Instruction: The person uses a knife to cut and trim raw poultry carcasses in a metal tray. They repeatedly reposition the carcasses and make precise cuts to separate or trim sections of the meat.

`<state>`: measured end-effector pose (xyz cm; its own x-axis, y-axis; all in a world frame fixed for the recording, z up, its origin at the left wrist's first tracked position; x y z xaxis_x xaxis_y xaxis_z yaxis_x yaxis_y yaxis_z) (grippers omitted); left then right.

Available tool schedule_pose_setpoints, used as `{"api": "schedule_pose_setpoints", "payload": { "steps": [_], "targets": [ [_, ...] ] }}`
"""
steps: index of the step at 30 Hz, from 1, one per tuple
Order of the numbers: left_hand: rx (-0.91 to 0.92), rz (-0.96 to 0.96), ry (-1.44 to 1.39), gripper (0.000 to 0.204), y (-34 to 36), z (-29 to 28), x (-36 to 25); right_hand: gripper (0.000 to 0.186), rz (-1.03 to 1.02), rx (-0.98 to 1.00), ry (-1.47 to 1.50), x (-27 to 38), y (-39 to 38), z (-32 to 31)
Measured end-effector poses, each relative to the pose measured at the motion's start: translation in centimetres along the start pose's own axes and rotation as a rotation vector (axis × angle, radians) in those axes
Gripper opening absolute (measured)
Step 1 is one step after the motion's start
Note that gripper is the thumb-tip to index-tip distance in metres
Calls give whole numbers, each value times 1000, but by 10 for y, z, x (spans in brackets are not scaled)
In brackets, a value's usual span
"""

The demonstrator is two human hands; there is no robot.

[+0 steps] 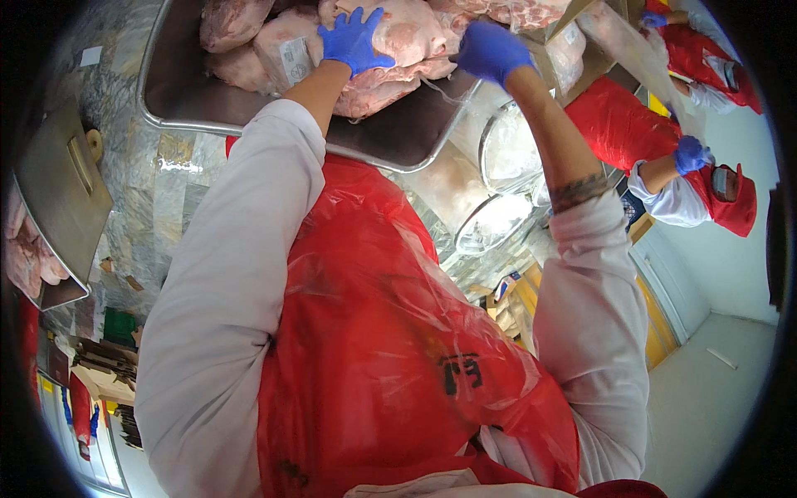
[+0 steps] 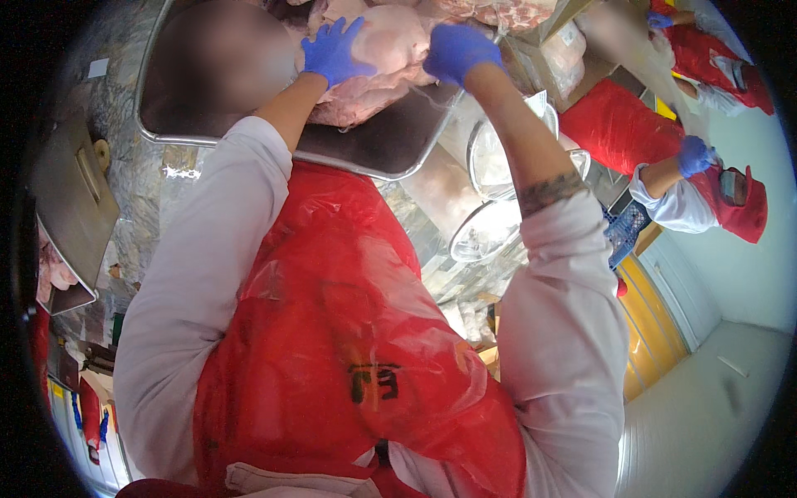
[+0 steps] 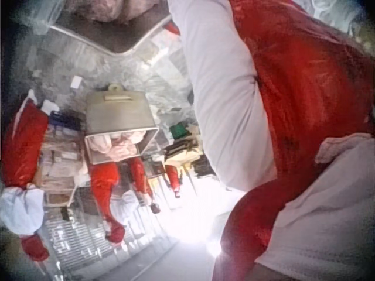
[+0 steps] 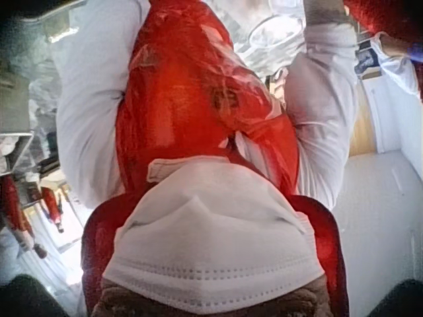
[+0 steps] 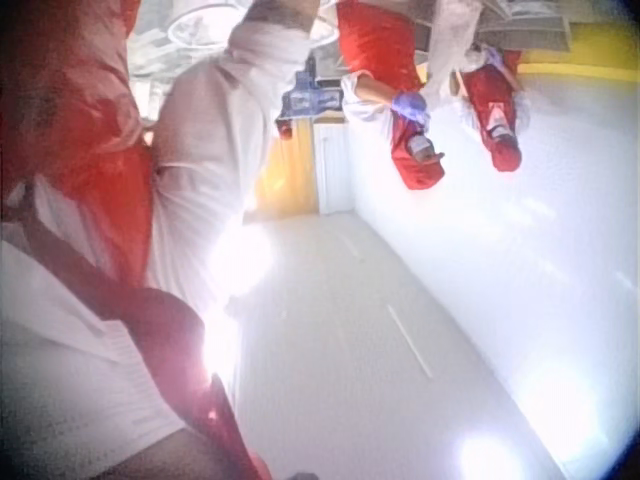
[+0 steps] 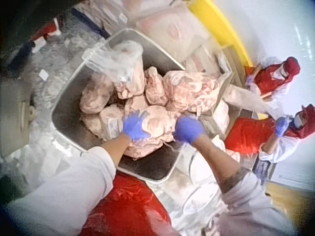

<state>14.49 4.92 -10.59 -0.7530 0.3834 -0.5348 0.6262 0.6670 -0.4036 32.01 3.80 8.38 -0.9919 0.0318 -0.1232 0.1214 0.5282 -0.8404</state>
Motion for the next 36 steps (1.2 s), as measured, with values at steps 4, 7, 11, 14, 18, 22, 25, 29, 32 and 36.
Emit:
{"api": "schedule_pose_setpoints", "payload": {
  "steps": [4,7,11,14,18,22,25,29,32,36],
  "targets": [
    [-52,11,10,109,2,6,1,33,109,-117,199,-5,-63,47],
    [-67,10,10,108,0,6,0,35,113,-187,180,-14,-90,86],
    [-129,20,33,107,-3,8,1,42,84,-269,204,-39,-105,149],
    [-164,59,3,104,-3,8,2,47,53,-331,243,-53,-107,188],
    [-9,5,-48,118,-3,-10,-14,51,55,-450,334,-60,-105,227],
    [-9,-5,20,116,-2,-12,-18,57,101,-528,387,-43,-106,277],
    [-50,-1,14,115,-7,-12,-11,56,152,-465,321,-13,-113,259],
    [-82,49,-33,112,-5,-14,-8,47,162,-375,140,3,-136,162],
    [-146,82,-27,111,-8,-14,-2,37,74,-418,49,-5,-153,95],
    [-129,99,-60,111,-9,-16,-2,26,15,-325,48,10,-148,26]
  ]
}}
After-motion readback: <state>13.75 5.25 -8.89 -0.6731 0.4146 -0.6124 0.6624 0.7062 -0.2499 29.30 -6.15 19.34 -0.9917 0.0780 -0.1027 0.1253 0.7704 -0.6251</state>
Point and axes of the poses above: each hand's wrist, its own y-axis towards the middle knuckle, its own z-axis out of the palm, x = y × z, the point moved 4 cm from there along y, towards the middle knuckle, and after that the axes turned 3 degrees about x, right-handed, at the moved point
